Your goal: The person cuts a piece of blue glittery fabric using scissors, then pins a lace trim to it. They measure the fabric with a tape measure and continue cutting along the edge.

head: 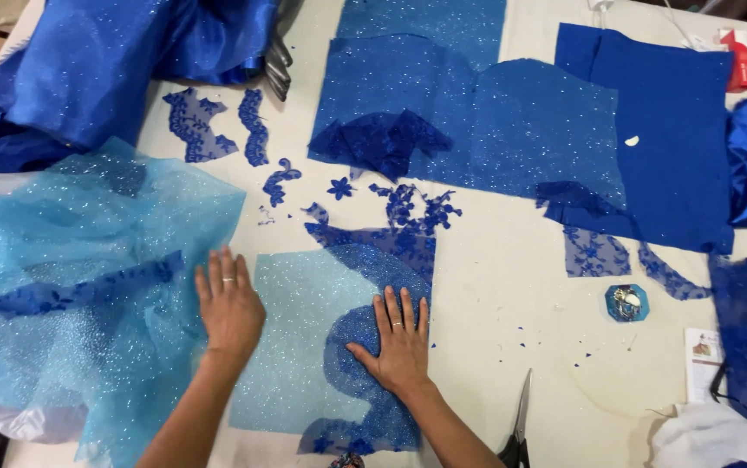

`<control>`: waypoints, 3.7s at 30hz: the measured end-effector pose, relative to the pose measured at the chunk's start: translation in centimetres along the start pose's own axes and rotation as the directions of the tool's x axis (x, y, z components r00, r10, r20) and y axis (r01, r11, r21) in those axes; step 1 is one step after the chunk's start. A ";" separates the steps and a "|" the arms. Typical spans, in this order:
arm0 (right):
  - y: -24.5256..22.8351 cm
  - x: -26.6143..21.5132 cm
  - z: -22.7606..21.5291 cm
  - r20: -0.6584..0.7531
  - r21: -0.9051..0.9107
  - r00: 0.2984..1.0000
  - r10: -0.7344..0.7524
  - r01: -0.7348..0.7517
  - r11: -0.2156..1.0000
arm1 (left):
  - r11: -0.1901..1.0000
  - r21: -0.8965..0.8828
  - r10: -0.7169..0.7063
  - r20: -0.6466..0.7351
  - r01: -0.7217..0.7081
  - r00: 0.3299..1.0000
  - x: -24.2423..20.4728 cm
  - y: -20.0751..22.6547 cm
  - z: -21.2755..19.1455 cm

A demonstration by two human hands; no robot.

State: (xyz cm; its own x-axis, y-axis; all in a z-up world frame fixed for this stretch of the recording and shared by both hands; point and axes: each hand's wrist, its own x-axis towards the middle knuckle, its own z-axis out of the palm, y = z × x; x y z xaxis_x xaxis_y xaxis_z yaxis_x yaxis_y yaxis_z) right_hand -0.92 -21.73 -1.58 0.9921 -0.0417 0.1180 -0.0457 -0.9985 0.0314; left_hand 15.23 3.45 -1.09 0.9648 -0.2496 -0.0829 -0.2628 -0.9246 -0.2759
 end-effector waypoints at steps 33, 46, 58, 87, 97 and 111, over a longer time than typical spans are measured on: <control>0.0 0.1 -0.6 -0.046 0.116 0.999 0.008 -0.003 0.993 | 0.514 -0.857 0.543 0.299 -0.029 0.785 13.4 6.6 -9.2; 0.0 0.1 -0.5 -0.023 0.087 1.000 0.006 -0.004 0.996 | 0.796 -0.395 0.564 0.211 -0.458 0.798 15.1 6.9 -6.6; 0.0 0.0 -0.5 -0.043 0.104 0.999 0.005 -0.001 0.995 | 0.832 -0.554 0.257 0.335 -0.032 0.906 13.9 6.2 -7.7; 0.0 0.5 -1.4 0.207 0.303 0.978 0.019 -0.083 0.949 | 0.896 -0.188 0.399 -0.057 -0.402 0.915 -1.6 5.4 -0.1; 0.3 1.2 -4.7 0.360 0.308 0.931 0.055 -0.174 0.935 | 0.765 -0.238 0.586 -0.130 -0.598 0.800 -10.1 2.9 1.7; -3.4 -9.3 -4.5 0.143 0.282 0.988 0.058 -0.097 0.955 | 0.735 -0.289 0.513 -0.355 -0.613 0.782 -13.6 -0.6 3.6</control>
State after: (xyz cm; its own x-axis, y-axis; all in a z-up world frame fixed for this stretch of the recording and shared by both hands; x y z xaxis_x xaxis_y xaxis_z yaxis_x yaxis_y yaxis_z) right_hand -10.53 -17.83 1.64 0.9942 -0.1044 -0.0238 -0.1070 -0.9594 -0.2610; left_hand 2.19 8.41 -3.27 0.6223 -0.7712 0.1339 -0.7826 -0.6098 0.1251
